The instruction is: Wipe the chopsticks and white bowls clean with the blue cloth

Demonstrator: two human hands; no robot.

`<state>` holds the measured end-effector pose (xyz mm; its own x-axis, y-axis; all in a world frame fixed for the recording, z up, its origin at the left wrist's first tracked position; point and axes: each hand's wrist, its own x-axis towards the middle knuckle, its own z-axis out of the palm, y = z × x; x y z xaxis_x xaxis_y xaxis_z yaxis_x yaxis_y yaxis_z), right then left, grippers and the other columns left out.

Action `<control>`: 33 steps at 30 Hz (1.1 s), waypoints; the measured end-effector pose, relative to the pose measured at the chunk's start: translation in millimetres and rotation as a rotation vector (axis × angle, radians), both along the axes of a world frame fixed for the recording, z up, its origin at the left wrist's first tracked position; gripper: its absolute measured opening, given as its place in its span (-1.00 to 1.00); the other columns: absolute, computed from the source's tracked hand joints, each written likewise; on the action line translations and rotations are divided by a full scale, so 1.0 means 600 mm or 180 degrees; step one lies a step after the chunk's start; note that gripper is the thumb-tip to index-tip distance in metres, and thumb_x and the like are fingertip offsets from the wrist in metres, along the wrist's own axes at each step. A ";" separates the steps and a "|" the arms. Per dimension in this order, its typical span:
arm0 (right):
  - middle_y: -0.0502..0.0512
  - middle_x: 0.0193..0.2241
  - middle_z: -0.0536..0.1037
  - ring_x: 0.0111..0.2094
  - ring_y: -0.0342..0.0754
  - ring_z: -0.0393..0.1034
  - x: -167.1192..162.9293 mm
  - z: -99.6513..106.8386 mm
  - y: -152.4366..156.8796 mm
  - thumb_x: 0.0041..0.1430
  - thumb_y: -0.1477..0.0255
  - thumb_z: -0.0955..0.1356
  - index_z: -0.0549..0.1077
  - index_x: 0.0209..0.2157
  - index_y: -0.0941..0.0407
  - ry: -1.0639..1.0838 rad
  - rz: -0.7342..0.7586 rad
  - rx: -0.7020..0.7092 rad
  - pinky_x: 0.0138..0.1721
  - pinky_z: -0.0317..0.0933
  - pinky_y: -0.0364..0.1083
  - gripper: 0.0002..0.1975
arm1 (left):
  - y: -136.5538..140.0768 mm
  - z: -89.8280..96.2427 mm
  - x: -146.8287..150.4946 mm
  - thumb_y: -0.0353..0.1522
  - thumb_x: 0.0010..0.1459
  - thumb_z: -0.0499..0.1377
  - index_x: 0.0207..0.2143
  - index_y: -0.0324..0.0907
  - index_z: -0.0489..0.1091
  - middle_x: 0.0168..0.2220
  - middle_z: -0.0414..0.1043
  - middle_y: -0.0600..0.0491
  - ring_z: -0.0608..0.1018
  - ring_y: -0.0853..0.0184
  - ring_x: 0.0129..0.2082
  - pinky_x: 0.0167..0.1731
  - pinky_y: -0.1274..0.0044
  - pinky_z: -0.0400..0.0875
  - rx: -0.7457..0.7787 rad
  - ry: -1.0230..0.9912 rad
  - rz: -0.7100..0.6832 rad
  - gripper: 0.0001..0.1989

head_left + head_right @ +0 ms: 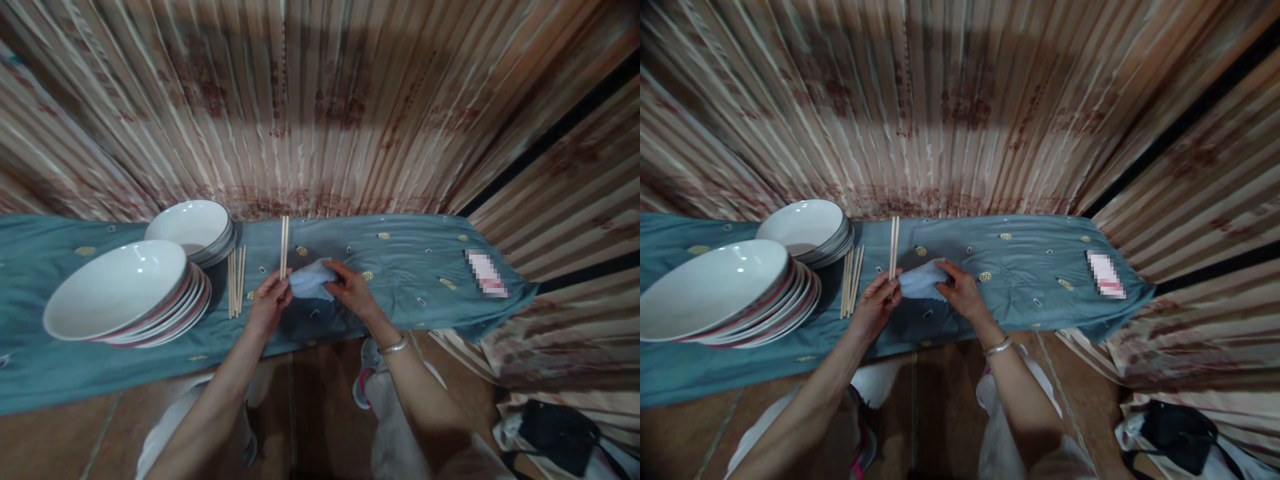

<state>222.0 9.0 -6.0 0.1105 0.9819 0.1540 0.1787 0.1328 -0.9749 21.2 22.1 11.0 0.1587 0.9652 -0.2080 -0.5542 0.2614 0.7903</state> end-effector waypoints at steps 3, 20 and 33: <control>0.06 0.01 0.53 0.05 0.06 0.37 -0.003 0.003 -0.007 -0.10 0.48 0.44 0.59 -0.16 -0.03 -0.0531 -0.0074 0.0125 0.16 0.13 0.07 -0.62 | 0.002 0.002 -0.001 -0.38 -0.22 0.43 -0.33 -0.22 0.58 -0.62 0.30 0.19 0.24 0.60 -0.67 -0.70 0.70 0.02 0.0034 0.0145 0.0056 -0.70; -0.17 -0.72 0.23 -0.65 -0.24 0.03 0.009 0.014 -0.001 -0.16 0.13 0.45 0.41 -0.63 0.09 0.0577 -0.0596 -0.0640 -0.60 -0.07 -0.18 -0.67 | -0.011 0.000 0.004 -0.12 -0.34 0.45 -0.36 -0.23 0.58 -0.53 0.40 0.13 0.26 0.60 -0.63 -0.65 0.70 0.08 -0.0261 0.0711 0.0187 -0.52; -0.09 -0.66 0.47 -0.63 -0.19 0.26 -0.053 0.010 -0.003 -0.30 0.20 0.55 0.47 -0.55 0.12 0.2278 -0.0365 -0.1170 -0.59 0.15 -0.19 -0.66 | -0.031 -0.016 0.035 -0.14 -0.23 0.36 -0.44 -0.23 0.43 -0.56 0.36 0.16 0.21 0.59 -0.67 -0.66 0.68 -0.01 -0.0186 0.0873 -0.0245 -0.62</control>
